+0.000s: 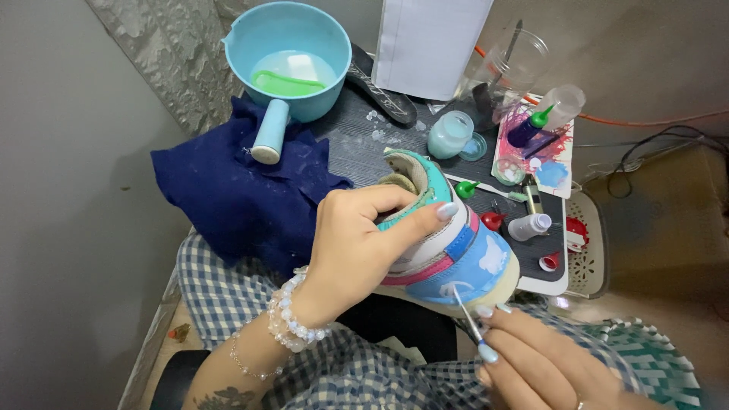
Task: The person paints white cloud designs onto the side of a high-top sneaker using a small paintbrush. They hold the shoe steady with one hand while applying white paint to the blue and pink sections of the shoe's upper.
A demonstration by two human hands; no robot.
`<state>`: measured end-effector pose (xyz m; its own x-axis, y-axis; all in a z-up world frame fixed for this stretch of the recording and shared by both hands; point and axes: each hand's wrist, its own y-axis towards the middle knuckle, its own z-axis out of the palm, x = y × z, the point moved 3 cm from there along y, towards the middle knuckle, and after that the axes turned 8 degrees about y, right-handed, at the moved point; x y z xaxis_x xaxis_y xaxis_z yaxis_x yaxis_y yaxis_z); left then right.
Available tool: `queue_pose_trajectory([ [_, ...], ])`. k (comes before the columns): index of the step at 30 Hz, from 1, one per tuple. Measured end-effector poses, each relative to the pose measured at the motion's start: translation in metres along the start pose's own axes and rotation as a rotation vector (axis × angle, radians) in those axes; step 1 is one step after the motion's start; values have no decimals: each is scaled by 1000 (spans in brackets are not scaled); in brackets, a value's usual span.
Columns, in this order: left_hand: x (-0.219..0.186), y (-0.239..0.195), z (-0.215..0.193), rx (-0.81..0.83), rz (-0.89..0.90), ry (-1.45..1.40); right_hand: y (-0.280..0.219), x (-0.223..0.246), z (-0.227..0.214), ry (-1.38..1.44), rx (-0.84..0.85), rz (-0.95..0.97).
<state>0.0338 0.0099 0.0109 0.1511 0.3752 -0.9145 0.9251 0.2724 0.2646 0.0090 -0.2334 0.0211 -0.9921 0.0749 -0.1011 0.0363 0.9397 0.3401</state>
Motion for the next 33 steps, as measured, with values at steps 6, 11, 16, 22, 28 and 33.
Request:
queue_pose_trajectory([
  [6,0,0,1,2,16,-19,-3,0,5,50,13,33],
  [11,2,0,2,-2,-6,11,4,-3,-1,25,-74,-48],
  [16,2,1,2,4,-19,3,-2,-1,5,15,-95,-54],
  [22,-1,1,0,0,21,-29,8,6,4,12,-90,82],
  [28,9,0,5,31,-9,33,12,-10,-13,5,-176,-145],
  [33,18,-4,7,25,-67,49,12,-8,2,30,-413,-90],
])
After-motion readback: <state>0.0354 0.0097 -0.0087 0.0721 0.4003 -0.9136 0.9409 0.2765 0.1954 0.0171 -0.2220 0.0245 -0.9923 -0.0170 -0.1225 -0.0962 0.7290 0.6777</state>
